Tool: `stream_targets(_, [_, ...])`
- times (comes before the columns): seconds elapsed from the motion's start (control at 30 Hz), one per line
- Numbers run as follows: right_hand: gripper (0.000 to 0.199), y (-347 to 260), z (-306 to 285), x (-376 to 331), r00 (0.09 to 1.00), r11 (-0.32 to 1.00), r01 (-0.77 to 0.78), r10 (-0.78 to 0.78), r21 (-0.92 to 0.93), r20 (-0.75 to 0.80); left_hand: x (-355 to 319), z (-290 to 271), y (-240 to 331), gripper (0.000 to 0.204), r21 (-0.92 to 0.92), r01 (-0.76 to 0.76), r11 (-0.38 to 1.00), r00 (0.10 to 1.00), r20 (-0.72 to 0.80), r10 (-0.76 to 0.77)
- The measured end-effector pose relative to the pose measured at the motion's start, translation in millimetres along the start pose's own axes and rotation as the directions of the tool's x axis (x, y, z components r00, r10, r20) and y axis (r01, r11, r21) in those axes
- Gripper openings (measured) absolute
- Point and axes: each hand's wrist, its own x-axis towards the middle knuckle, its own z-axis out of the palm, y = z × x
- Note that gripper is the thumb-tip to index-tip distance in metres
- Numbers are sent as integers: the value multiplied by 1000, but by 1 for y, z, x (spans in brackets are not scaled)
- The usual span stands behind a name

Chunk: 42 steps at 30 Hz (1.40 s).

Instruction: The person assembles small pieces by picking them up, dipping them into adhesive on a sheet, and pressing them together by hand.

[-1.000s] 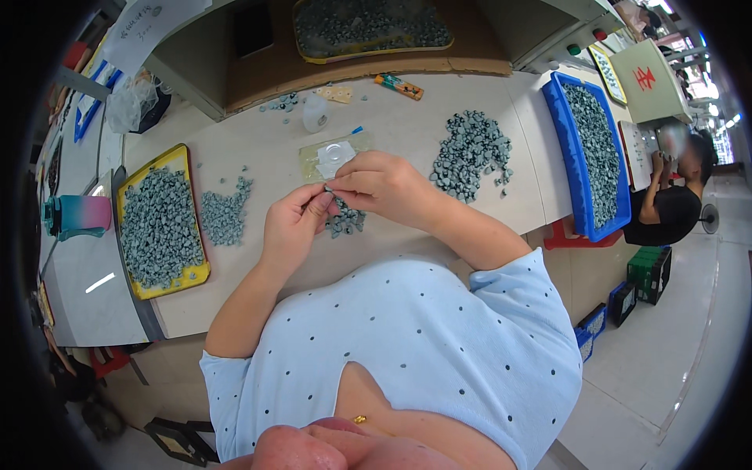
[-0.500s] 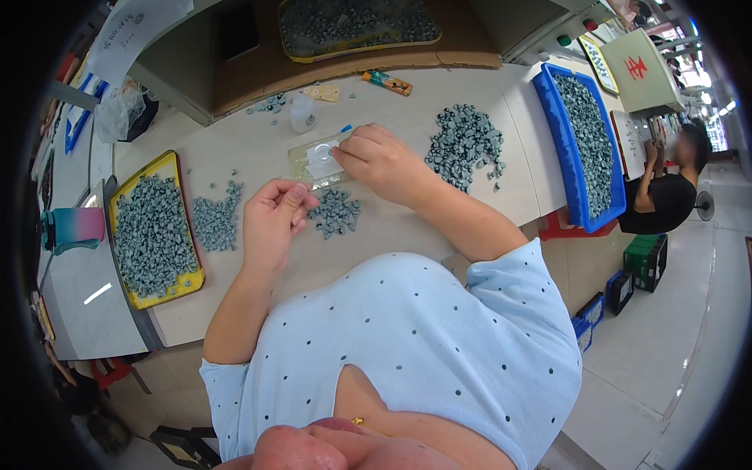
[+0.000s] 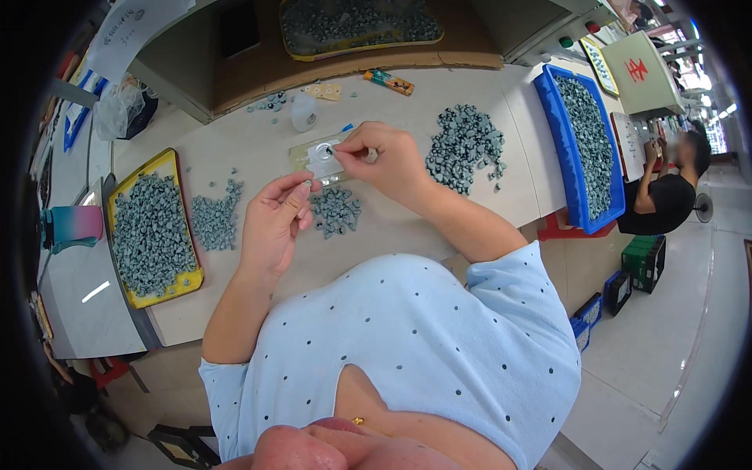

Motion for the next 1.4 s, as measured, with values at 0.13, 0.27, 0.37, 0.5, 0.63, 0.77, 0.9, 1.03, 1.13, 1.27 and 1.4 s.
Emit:
stream_targets(0.13, [8,-7,-4,2,838,656,-534,496,534,229,1,0,1,18,44,-68,997,998,-8,68])
stream_targets(0.27, [7,-9,-3,0,774,464,-606,531,646,345,1,1,-2,14,29,-75,997,997,-27,76])
stream_targets(0.37, [6,-15,0,-1,791,508,-591,518,627,325,0,0,-1,19,28,-47,998,999,-24,48])
stream_targets(0.5, [7,-14,11,-11,947,849,-321,293,420,131,-1,5,0,26,-33,46,998,999,-10,-46])
stream_targets(0.63, [14,-17,22,-9,972,972,221,-214,75,-98,-3,9,0,28,-64,63,996,998,-18,-64])
stream_targets(0.77, [18,-16,23,-7,885,894,443,-447,-63,-128,-6,11,2,29,-92,98,991,995,-18,-100])
stream_targets(0.9, [20,-16,23,-7,858,863,498,-504,-82,-98,-6,8,2,31,-93,141,986,990,11,-140])
stream_targets(1.03, [20,-18,23,-7,844,847,526,-531,-78,-70,-8,9,3,31,-90,132,987,991,6,-132])
stream_targets(1.13, [19,-19,24,-7,840,842,531,-538,-96,-68,-9,11,3,31,-63,118,991,993,-14,-119])
stream_targets(1.27, [19,-20,27,-8,843,845,522,-532,-115,-77,-11,13,0,30,-48,72,996,997,-30,-74])
stream_targets(1.4, [19,-18,32,-9,836,844,529,-536,-81,-117,-12,17,-9,30,100,-102,990,988,-102,113])
